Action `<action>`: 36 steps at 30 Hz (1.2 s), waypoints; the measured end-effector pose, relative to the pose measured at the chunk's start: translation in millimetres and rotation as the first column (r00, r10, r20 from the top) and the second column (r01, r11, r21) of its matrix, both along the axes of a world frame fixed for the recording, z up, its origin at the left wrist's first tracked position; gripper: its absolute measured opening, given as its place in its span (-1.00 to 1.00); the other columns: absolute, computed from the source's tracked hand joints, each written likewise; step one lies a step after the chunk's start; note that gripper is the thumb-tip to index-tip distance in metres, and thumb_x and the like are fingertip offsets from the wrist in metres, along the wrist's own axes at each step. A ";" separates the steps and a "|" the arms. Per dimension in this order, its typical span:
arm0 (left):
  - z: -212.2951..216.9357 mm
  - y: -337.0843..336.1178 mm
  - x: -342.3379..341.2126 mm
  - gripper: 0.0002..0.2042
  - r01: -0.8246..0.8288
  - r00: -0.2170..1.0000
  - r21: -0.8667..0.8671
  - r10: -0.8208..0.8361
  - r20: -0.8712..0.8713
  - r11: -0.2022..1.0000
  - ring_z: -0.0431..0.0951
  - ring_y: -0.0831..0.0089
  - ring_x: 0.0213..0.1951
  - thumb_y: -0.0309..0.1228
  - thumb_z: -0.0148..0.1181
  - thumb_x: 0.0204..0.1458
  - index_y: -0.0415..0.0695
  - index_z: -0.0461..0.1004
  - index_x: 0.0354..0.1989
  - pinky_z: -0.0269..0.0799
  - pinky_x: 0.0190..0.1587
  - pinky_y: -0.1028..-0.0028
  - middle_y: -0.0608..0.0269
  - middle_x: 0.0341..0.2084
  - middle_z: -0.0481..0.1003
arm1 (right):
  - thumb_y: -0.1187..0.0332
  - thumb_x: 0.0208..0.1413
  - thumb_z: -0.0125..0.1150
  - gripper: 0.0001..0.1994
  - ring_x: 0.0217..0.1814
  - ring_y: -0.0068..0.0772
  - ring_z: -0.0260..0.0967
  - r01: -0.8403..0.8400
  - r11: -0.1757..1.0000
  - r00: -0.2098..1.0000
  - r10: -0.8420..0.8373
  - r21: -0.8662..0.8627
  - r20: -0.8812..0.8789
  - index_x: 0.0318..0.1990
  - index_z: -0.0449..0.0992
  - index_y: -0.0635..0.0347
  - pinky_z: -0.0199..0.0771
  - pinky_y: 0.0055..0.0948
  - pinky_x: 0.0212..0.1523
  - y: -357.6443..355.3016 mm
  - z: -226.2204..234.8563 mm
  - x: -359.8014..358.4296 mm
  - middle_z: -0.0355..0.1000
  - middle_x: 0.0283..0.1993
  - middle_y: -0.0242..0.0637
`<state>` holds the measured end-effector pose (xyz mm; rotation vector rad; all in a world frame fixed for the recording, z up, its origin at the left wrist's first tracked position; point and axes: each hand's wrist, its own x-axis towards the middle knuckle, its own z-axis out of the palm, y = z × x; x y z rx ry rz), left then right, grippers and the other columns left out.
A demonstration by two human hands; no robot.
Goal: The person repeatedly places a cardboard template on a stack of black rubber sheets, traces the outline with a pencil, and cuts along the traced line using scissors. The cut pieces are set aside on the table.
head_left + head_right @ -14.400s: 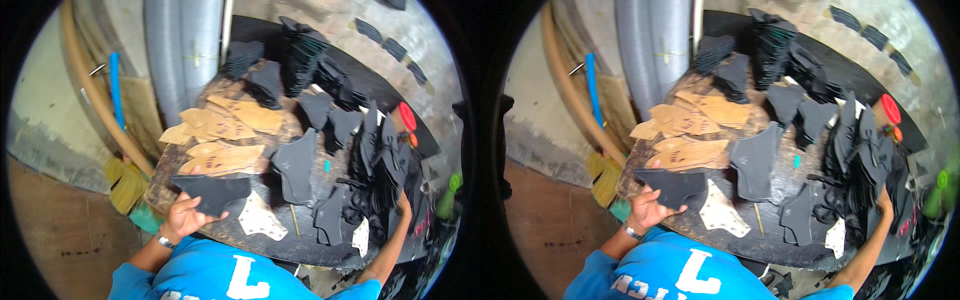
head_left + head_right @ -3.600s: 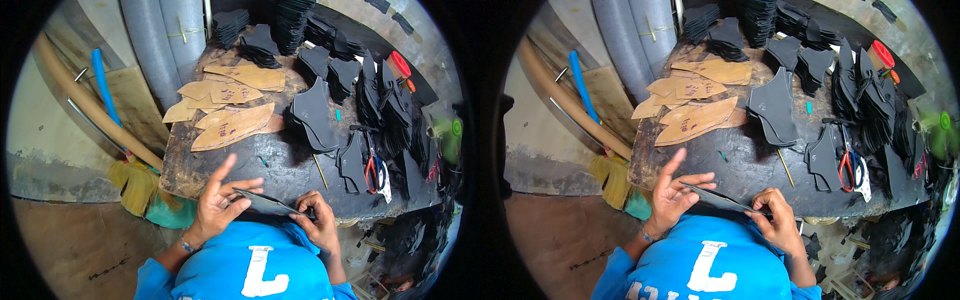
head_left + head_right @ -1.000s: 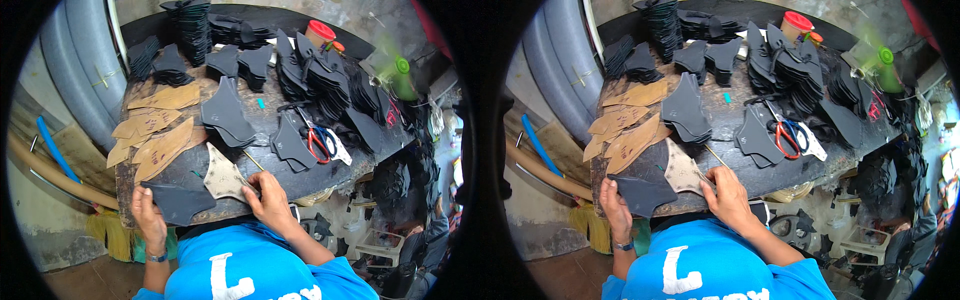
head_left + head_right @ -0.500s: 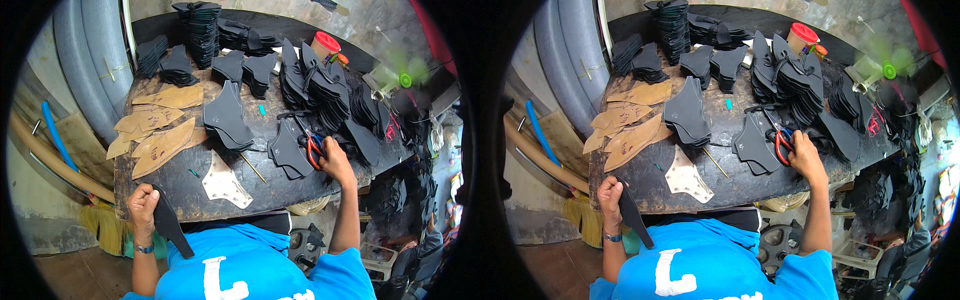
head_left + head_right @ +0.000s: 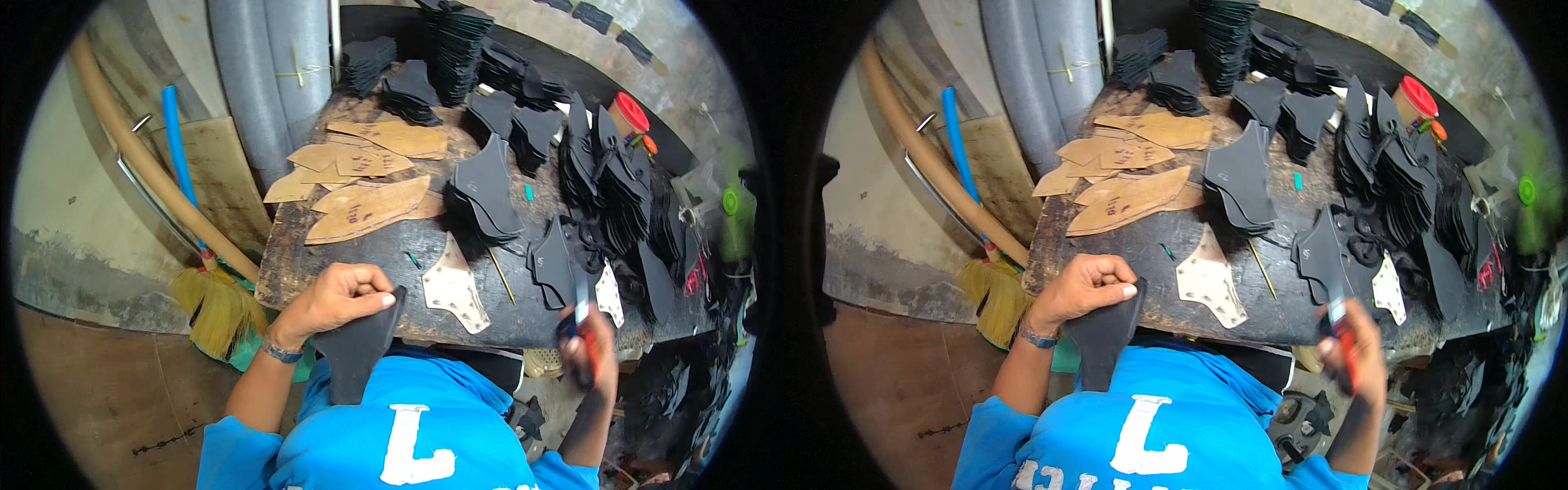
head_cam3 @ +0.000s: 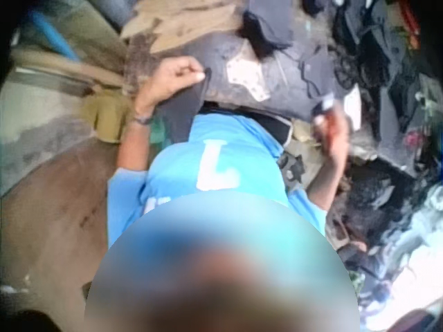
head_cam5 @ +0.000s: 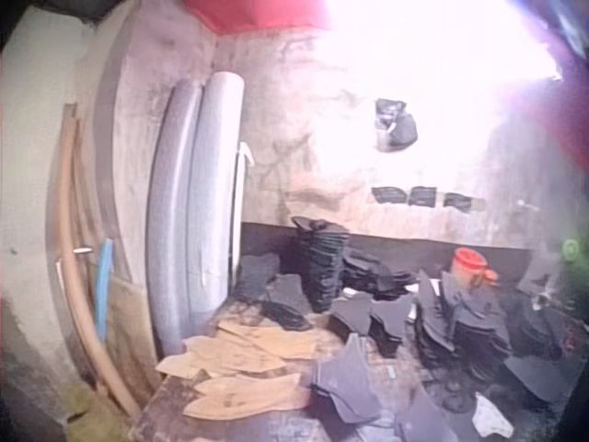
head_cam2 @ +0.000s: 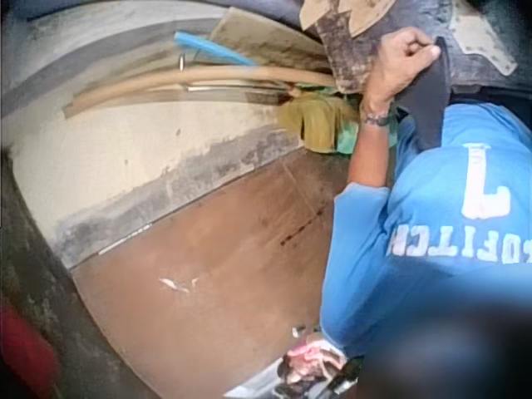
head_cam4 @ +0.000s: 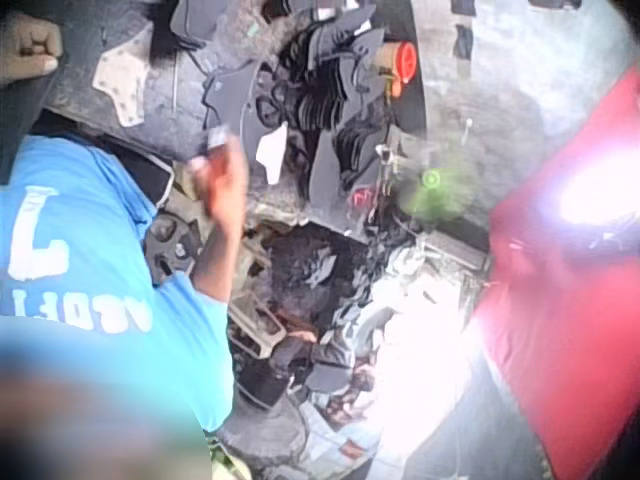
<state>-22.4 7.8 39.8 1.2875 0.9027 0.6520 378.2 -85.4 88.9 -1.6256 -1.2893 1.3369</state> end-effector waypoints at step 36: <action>56.0 -4.5 -20.2 -0.86 0.170 0.973 0.279 -0.115 -0.200 0.945 0.41 0.78 -0.44 -0.43 0.30 0.18 -0.28 0.56 -0.28 0.30 -0.41 0.65 0.47 -0.47 0.51 | -0.06 0.12 0.40 -0.47 -0.42 -0.04 0.57 -0.455 0.876 0.820 0.342 0.159 0.458 -0.03 0.55 0.27 0.48 -0.16 -0.36 -15.1 18.2 -102.9 0.50 -0.49 0.09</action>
